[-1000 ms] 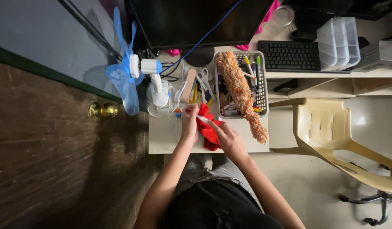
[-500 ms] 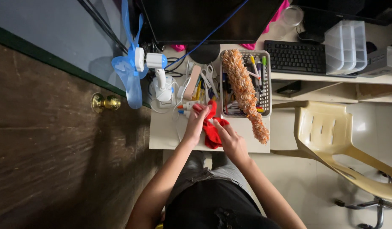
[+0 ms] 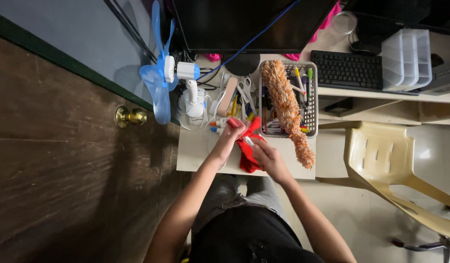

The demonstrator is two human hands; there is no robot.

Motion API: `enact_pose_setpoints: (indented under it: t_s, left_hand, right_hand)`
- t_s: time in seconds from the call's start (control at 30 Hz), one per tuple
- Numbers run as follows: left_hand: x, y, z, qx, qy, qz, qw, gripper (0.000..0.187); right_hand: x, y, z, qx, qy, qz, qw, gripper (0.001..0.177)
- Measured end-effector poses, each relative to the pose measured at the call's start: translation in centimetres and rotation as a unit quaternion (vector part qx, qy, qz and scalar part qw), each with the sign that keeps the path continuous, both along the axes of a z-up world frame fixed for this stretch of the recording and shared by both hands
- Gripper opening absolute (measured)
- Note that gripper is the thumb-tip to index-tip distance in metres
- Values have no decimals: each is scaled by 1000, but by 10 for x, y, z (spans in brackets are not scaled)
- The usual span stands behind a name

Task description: The person cleans various items on a cluttered desk using a red cloth. They wipe a white plastic container, a small fan, a glue bottle, and a pair of scissors before placing them back on the desk.

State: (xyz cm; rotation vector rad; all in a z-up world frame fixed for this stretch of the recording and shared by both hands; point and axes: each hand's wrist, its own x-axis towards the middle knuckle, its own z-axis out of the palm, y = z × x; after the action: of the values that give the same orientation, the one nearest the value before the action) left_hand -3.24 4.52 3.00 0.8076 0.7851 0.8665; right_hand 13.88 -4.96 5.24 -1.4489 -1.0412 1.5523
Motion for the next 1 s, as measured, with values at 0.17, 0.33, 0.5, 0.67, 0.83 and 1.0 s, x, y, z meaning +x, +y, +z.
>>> enact_pose_setpoints:
  t_s: [0.17, 0.33, 0.5, 0.67, 0.83, 1.0]
  left_hand:
    - [-6, 1, -12, -60, -123, -39, 990, 23]
    - [-5, 13, -32, -14, -133, -69, 989, 18]
    - [-2, 16, -27, 12, -1, 64, 998, 30]
    - [4, 7, -10, -73, -145, 103, 981, 24]
    - [9, 10, -4, -23, -145, 109, 983, 16]
    - [0, 18, 4, -47, -164, 39, 985, 16]
  right_hand:
    - [14, 6, -3, -142, 291, 14, 946, 31]
    - [11, 8, -16, -139, 366, 0, 920, 31]
    - [-13, 15, 33, 313, -475, -8, 822, 40]
    - [-23, 11, 28, 348, -497, -9, 795, 42]
    - [-27, 3, -16, 303, -394, -71, 865, 23]
    - [-18, 11, -5, -13, 98, -64, 993, 18]
